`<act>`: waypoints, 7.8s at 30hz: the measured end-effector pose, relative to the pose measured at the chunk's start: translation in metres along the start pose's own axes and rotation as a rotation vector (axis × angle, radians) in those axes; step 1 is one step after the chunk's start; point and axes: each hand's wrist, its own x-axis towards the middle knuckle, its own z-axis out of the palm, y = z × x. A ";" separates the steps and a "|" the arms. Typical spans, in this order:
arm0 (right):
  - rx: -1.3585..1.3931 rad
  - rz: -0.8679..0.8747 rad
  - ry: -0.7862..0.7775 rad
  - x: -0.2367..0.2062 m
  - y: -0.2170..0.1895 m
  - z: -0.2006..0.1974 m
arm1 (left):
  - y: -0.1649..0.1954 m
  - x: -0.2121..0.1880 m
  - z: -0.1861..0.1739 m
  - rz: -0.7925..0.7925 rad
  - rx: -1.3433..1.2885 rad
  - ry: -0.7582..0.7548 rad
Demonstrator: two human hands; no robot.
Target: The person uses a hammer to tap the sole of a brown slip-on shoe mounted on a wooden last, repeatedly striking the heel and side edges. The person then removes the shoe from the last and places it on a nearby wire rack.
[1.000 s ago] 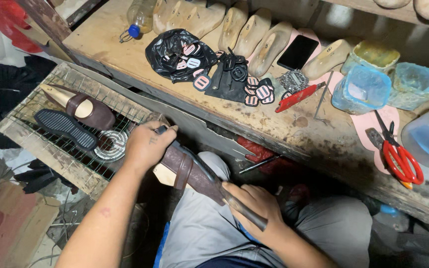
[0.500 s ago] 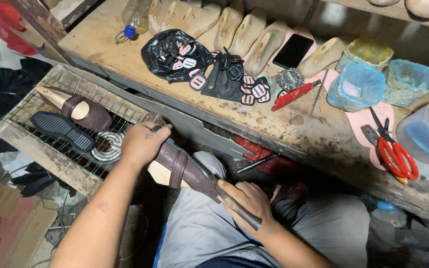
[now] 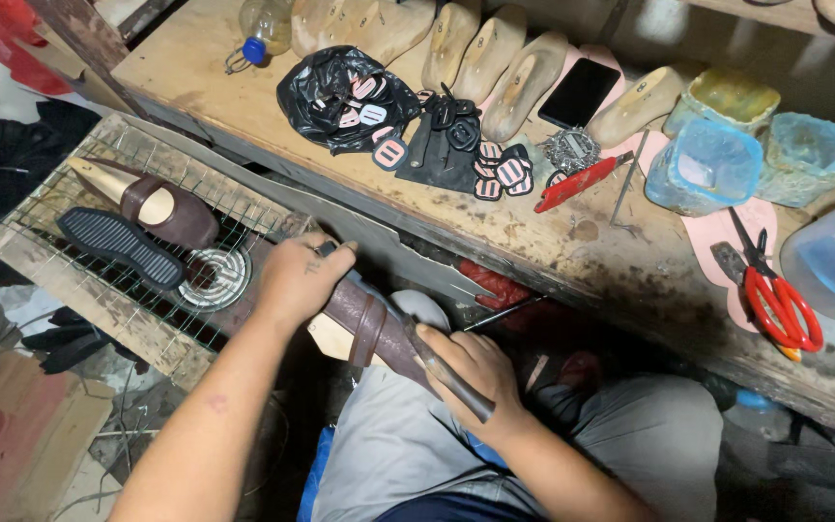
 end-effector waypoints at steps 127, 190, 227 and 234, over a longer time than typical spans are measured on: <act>0.266 0.364 -0.107 -0.045 -0.019 -0.017 | 0.017 -0.044 0.045 0.222 -0.064 -0.364; 0.150 0.280 -0.041 -0.033 -0.012 0.000 | 0.026 -0.033 0.064 0.278 0.065 -0.426; -0.041 0.625 -0.137 0.004 -0.008 -0.060 | 0.055 -0.081 -0.046 0.328 -0.534 -0.601; -0.172 -0.177 -0.195 0.018 -0.016 -0.082 | 0.074 -0.098 -0.049 0.582 -0.312 -0.490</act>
